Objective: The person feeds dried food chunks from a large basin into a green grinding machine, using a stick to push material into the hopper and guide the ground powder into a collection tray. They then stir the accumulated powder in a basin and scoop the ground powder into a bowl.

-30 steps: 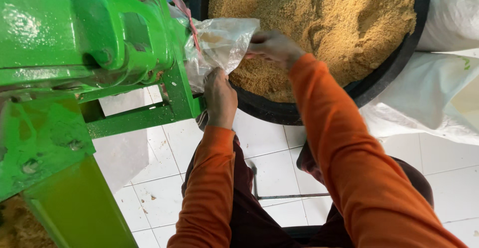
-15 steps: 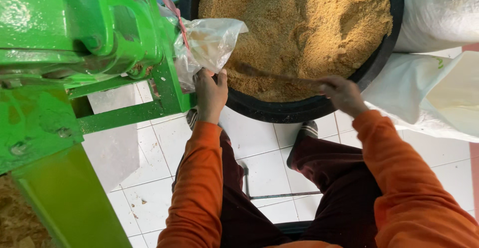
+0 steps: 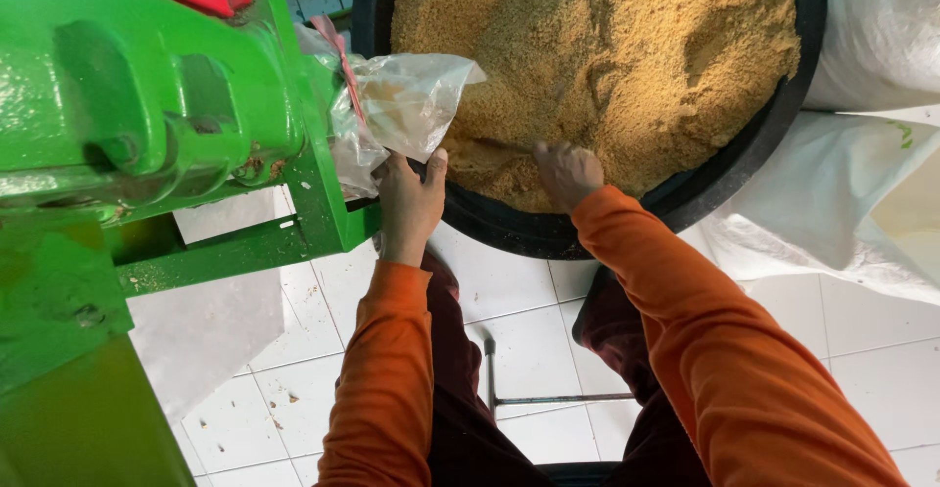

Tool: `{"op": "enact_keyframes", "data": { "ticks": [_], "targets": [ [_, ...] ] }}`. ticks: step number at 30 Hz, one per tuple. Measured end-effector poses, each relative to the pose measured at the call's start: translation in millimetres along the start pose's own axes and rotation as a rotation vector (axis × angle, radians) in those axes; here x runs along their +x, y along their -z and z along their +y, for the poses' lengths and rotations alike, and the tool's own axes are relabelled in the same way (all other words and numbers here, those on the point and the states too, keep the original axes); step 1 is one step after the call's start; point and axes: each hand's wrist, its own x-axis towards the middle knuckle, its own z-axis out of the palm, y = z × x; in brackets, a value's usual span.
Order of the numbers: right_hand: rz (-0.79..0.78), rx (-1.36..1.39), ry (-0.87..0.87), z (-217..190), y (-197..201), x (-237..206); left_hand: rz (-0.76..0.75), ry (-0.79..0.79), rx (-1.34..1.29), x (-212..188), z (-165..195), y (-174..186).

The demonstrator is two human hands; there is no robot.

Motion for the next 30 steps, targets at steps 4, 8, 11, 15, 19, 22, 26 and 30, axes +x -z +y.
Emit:
{"op": "enact_keyframes", "data": {
  "ticks": [4, 8, 11, 15, 19, 22, 26, 30],
  "targets": [
    [-0.048, -0.051, -0.005, 10.4, 3.3, 10.8, 0.023, -0.028, 0.053, -0.3, 5.6, 1.3],
    [0.017, -0.099, -0.026, 17.5, 12.4, 13.4, -0.056, 0.121, 0.018, -1.3, 10.4, 6.1],
    [0.022, 0.04, -0.101, 25.2, 22.4, 16.4, -0.034, 0.03, 0.018, -1.0, 8.6, 6.8],
    [0.214, -0.037, -0.218, 41.9, 39.1, 22.8, 0.103, -0.186, 0.124, 0.6, 1.4, 1.6],
    [0.079, 0.296, -0.392, 61.5, 56.2, 20.6, 0.127, -0.152, 0.133, 1.3, -0.5, -3.2],
    [0.28, 0.288, -0.474, 75.0, 65.3, 9.2, 0.11, -0.089, 0.056, -0.1, 5.4, -3.9],
    [0.285, 0.376, -0.543, 87.0, 66.1, -11.3, 0.17, -0.041, -0.019, -1.3, 19.1, -3.7],
    [0.275, 0.489, -0.642, 90.5, 50.6, -27.9, 0.147, 0.024, -0.036, -3.6, 27.3, -4.1]
  ]
}}
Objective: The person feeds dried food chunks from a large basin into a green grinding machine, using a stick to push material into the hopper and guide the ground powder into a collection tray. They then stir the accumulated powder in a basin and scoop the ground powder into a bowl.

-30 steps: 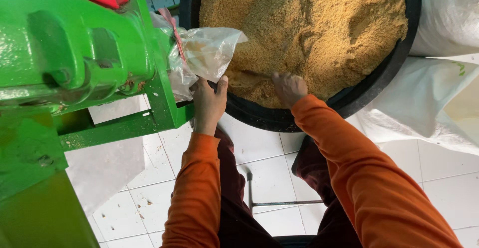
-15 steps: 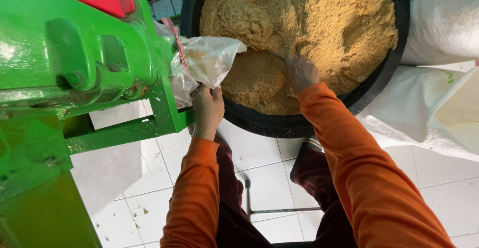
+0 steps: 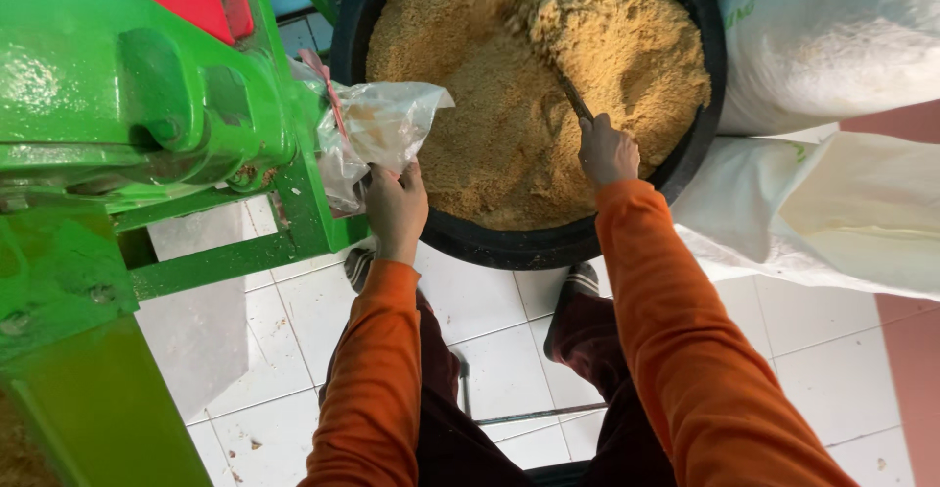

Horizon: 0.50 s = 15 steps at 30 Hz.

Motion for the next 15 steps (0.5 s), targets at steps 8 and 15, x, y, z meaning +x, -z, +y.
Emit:
{"op": "enact_keyframes", "data": {
  "ticks": [8, 15],
  "targets": [
    [0.131, 0.181, 0.08, 43.0, -13.8, -45.5, -0.398, 0.07, 0.204, -2.6, -6.0, -14.7],
    [0.152, 0.323, 0.2, 32.4, 16.0, -115.1, -0.603, 0.385, -0.842, -17.3, 28.5, -65.6]
  ]
}}
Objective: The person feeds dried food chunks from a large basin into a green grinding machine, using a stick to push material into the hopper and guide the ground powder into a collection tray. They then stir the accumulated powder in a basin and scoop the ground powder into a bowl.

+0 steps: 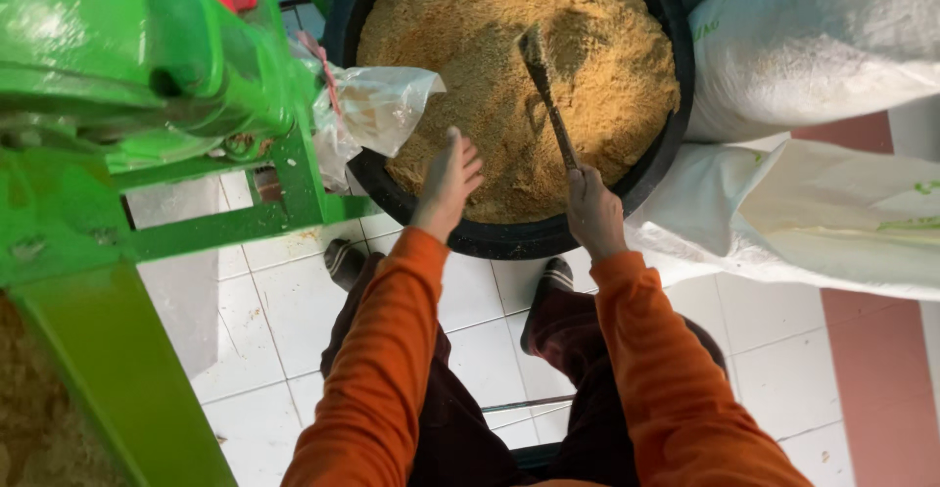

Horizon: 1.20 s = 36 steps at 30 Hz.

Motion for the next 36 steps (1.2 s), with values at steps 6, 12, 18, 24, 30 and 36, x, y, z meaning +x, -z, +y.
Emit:
{"op": "enact_keyframes", "data": {
  "ticks": [6, 12, 18, 24, 30, 36],
  "targets": [
    [0.023, -0.202, -0.041, -37.9, -7.0, -6.1, 0.134, 0.098, -0.3, 7.0, -14.8, -63.5],
    [0.132, -0.384, 0.234, -29.1, -28.9, 1.8, -0.296, 0.16, -0.618, 12.8, -12.6, -87.6],
    [-0.04, -0.325, 0.147, -35.1, -30.5, 3.9, -0.04, 0.066, -0.349, 10.9, -10.5, -71.7],
    [-0.285, -0.157, 0.208, -20.7, 8.8, 11.5, 0.137, 0.176, -0.219, 21.9, -17.4, -52.6],
    [-0.661, -0.119, 0.39, 38.8, 27.9, -5.3, 0.992, -0.172, 0.453, 4.8, -1.2, 30.0],
    [-0.631, -0.31, 0.484, 11.1, -49.3, -10.8, 0.862, -0.22, 0.621, -2.6, 5.3, 64.7]
  ]
}}
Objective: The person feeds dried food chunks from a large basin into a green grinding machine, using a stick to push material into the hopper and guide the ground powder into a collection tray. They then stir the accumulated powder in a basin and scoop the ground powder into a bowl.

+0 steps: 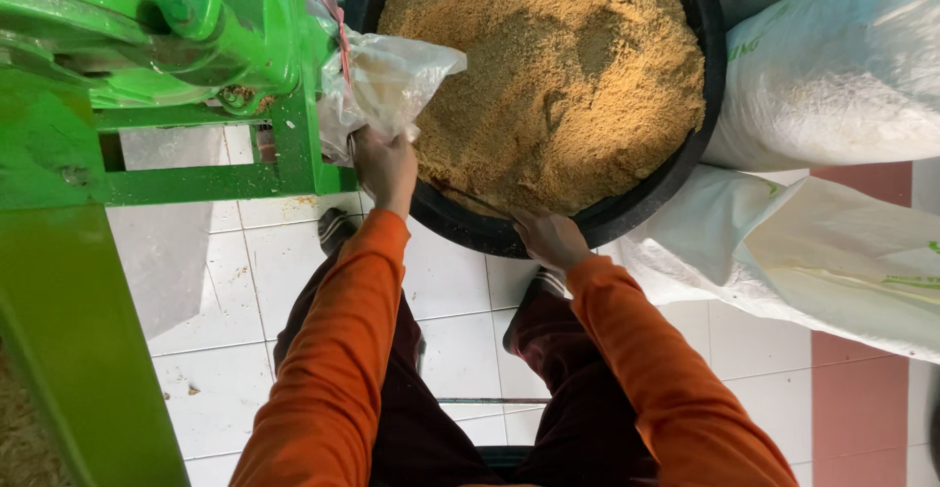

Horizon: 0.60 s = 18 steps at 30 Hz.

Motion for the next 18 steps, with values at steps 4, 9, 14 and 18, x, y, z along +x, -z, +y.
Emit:
{"op": "enact_keyframes", "data": {
  "ticks": [4, 9, 14, 18],
  "targets": [
    [-0.253, 0.031, -0.198, -9.9, 4.5, 22.7, -0.027, -0.155, -0.07, 0.5, -16.8, 6.4],
    [0.192, 0.102, -0.171, 4.6, 16.7, 9.6, -0.069, -0.157, -0.157, 5.7, -24.4, 4.6],
    [0.158, 0.268, -0.125, -17.0, 22.5, -6.8, -0.203, -0.089, -0.589, 13.1, -17.1, 3.0],
    [0.179, 0.283, -0.136, -43.8, 32.1, -37.6, -0.477, -0.054, -1.028, 23.8, -29.4, 2.6]
  ]
}}
